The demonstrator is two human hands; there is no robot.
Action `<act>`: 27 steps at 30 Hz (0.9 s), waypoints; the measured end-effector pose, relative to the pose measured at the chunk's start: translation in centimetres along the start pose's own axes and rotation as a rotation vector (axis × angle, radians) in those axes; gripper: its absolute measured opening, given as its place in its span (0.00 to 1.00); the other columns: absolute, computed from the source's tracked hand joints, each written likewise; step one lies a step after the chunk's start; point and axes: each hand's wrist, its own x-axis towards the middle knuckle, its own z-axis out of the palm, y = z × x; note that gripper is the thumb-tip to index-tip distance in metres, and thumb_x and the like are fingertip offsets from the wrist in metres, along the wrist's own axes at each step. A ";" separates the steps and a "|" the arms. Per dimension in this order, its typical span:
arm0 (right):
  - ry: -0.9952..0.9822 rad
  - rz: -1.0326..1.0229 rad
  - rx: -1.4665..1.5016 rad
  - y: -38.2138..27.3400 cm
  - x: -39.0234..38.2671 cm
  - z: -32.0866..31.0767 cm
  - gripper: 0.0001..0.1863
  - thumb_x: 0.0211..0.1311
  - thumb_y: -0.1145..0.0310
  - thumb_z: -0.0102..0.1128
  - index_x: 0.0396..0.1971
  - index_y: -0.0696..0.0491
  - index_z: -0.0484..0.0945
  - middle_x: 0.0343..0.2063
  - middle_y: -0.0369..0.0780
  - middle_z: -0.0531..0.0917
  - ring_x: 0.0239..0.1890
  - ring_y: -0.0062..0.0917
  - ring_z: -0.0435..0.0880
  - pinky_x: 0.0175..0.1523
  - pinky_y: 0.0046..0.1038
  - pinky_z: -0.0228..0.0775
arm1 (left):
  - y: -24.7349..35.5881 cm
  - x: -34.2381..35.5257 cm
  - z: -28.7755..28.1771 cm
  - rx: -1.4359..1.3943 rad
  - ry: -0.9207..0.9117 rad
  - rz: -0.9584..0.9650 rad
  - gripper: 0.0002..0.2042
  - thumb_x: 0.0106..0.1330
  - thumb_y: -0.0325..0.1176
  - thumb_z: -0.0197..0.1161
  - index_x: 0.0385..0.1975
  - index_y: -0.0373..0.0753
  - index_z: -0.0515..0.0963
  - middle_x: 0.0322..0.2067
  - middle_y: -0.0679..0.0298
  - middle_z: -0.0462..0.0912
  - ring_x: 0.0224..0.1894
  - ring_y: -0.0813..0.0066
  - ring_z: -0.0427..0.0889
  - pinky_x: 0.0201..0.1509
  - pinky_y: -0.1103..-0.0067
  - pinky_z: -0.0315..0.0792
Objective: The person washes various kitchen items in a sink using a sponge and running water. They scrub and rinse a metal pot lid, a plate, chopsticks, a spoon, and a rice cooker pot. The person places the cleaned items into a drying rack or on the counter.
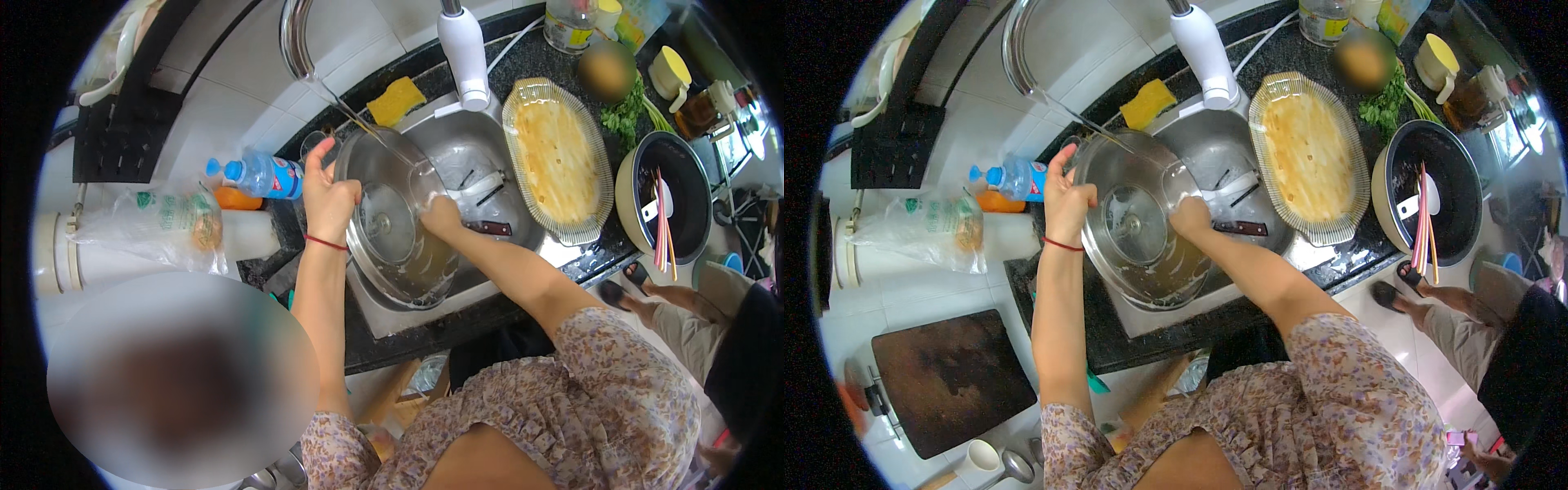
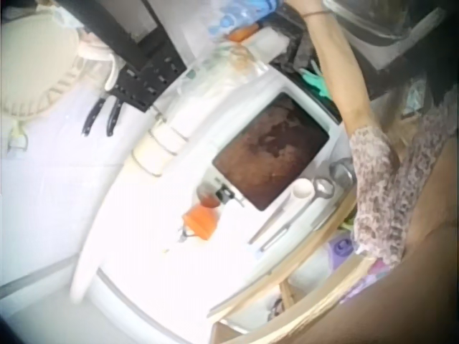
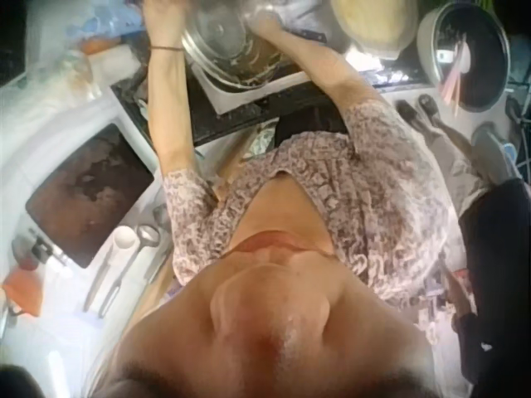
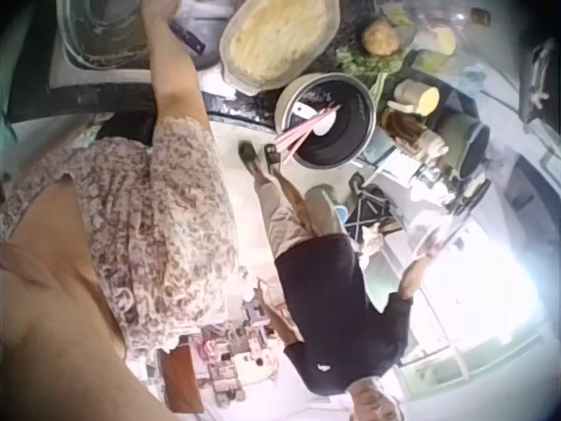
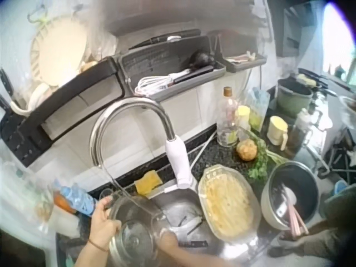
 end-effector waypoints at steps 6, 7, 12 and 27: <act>0.274 -0.209 0.655 -14.1 0.2 0.3 0.11 0.38 0.67 0.60 0.24 0.56 0.74 0.25 0.50 0.77 0.32 0.44 0.77 0.40 0.36 0.68 | -1.4 0.0 -2.3 0.008 0.018 -0.030 0.34 0.37 0.08 0.45 0.53 0.31 0.55 0.34 0.54 0.77 0.20 0.78 0.71 0.16 0.85 0.60; 0.094 -0.191 0.770 -14.4 -1.4 -1.1 0.10 0.40 0.67 0.59 0.23 0.56 0.74 0.24 0.49 0.78 0.31 0.43 0.77 0.38 0.34 0.67 | -1.6 0.0 -2.0 -0.004 0.024 -0.028 0.34 0.38 0.08 0.45 0.53 0.31 0.55 0.33 0.54 0.77 0.20 0.78 0.71 0.16 0.85 0.60; -0.748 -0.269 0.493 -8.7 -8.2 -5.2 0.10 0.44 0.64 0.56 0.23 0.55 0.77 0.25 0.50 0.79 0.32 0.43 0.78 0.39 0.34 0.68 | -1.2 -0.2 -2.0 0.055 0.004 -0.024 0.35 0.39 0.08 0.45 0.54 0.33 0.55 0.34 0.55 0.77 0.21 0.80 0.71 0.17 0.85 0.61; 0.267 -0.438 0.561 -13.9 -3.2 0.0 0.09 0.44 0.73 0.56 0.29 0.53 0.69 0.27 0.40 0.73 0.34 0.33 0.74 0.40 0.29 0.65 | -2.1 -0.2 -2.4 -0.119 0.027 0.011 0.33 0.40 0.10 0.47 0.54 0.31 0.54 0.34 0.57 0.77 0.25 0.76 0.75 0.24 0.83 0.66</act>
